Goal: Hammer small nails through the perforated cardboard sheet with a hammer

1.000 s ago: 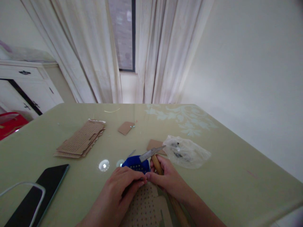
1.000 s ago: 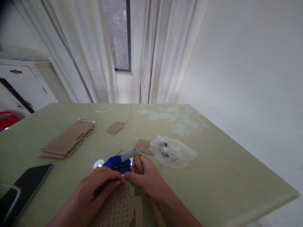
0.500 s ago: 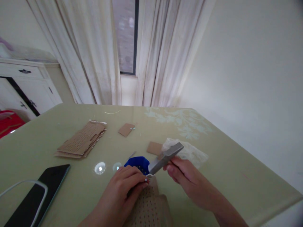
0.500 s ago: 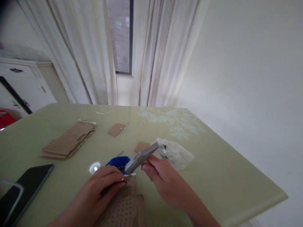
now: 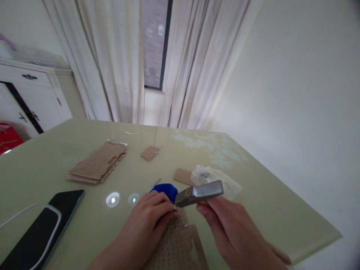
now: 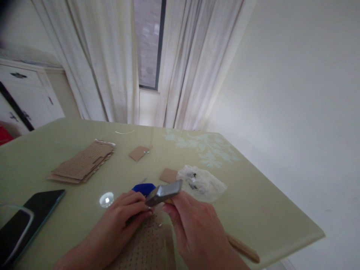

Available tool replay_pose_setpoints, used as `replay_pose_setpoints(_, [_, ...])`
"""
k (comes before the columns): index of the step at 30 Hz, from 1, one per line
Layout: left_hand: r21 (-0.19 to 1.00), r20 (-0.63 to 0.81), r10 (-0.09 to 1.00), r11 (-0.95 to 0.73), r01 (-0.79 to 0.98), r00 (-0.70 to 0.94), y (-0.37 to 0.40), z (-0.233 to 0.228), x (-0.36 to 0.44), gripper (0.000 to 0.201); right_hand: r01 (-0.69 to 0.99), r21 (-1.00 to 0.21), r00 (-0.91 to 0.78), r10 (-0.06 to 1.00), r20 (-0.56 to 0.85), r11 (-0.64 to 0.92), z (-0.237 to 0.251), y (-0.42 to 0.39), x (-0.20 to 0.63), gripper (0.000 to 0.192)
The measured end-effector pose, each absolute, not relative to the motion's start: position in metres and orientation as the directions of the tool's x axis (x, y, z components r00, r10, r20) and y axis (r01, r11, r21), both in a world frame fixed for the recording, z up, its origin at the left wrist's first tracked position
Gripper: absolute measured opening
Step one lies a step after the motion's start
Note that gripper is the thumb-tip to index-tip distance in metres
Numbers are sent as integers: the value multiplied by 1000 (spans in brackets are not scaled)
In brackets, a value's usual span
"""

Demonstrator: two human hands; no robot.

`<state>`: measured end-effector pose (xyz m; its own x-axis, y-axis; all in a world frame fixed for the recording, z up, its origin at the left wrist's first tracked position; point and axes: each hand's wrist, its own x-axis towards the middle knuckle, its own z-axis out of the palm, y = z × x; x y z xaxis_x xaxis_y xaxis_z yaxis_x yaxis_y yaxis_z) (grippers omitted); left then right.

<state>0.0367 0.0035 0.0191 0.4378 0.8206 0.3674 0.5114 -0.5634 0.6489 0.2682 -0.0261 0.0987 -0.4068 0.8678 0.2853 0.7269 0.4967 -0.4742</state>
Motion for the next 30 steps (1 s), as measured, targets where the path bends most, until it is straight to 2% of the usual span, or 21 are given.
replay_pose_setpoints(4, [616,380,806,-587,526,455,2,19,38,23,776,-436,-409,889,204,457,101,-25,266,21])
replay_pose_setpoints(8, [593,389,792,-606,530,470,2,19,38,23,779,-448,-362,898,250,439,99,-26,268,24])
replay_pose_setpoints(12, [593,356,812,-579,560,462,2,21,39,21,786,-441,-396,901,178,433,95,-28,268,21])
replay_pose_setpoints(16, [607,356,810,-579,544,465,2,20,38,22,761,-480,-362,900,243,435,94,-30,265,23])
replay_pose_setpoints(21, [599,345,818,-569,563,461,3,15,36,21,768,-483,-388,905,171,421,91,-30,262,20])
replay_pose_setpoints(25, [574,330,814,-575,583,477,3,15,36,23,732,-537,-359,908,217,418,91,-29,261,22])
replay_pose_setpoints(30, [563,298,815,-571,598,497,4,20,38,24,778,-485,-342,916,208,400,99,-29,260,20])
